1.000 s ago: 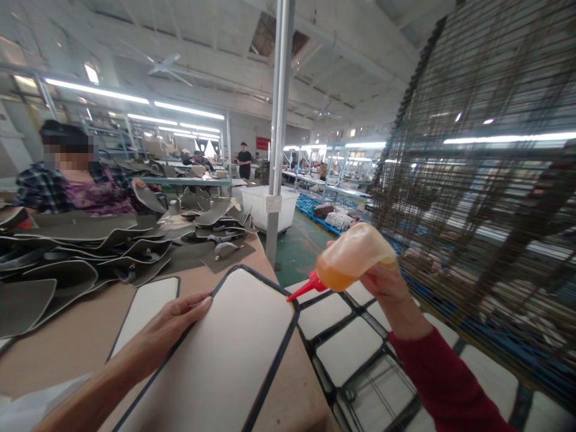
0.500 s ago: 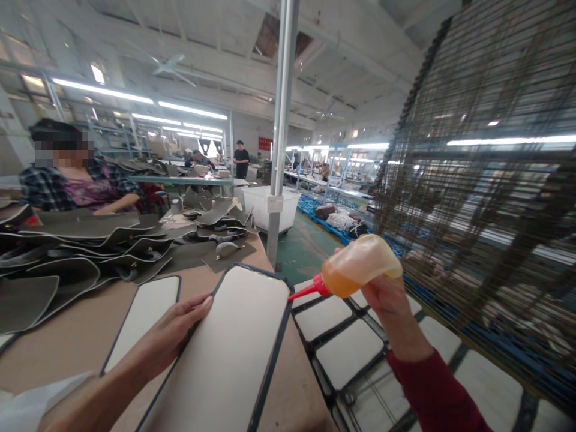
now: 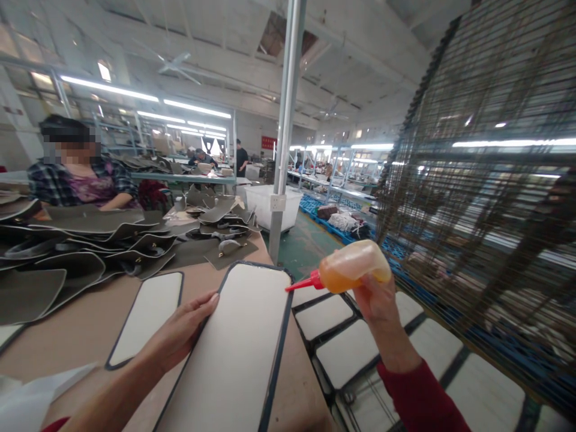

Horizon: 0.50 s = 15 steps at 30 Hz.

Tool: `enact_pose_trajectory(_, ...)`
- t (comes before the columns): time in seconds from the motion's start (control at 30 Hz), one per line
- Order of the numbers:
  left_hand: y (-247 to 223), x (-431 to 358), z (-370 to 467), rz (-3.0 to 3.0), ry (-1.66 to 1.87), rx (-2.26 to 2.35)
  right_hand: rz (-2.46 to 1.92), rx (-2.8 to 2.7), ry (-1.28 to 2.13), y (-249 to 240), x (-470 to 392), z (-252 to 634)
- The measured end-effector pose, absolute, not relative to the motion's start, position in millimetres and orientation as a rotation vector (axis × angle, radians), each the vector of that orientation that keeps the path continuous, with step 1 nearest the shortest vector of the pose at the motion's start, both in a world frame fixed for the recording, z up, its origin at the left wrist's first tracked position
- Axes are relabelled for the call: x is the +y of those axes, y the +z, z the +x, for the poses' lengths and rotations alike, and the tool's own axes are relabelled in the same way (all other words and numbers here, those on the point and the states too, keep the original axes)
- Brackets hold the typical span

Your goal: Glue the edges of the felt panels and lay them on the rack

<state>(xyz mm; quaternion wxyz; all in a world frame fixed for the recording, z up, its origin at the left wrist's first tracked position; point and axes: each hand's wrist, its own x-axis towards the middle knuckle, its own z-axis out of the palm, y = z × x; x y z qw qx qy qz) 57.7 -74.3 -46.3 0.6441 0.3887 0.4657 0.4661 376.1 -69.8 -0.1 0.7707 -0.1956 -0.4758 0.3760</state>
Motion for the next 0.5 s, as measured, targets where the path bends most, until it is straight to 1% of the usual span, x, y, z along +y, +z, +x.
enact_pose_trajectory(0.2, -43.1, -73.1, 60.5, 0.84, 1.081, 1.058, -0.464, -0.956, 0.831, -10.1, -68.4, 374.7)
enact_pose_trajectory(0.5, -43.7, -70.9, 58.8, 0.81, 1.096, 1.055, -0.479, -0.901, 0.752, -6.5, -58.7, 379.5)
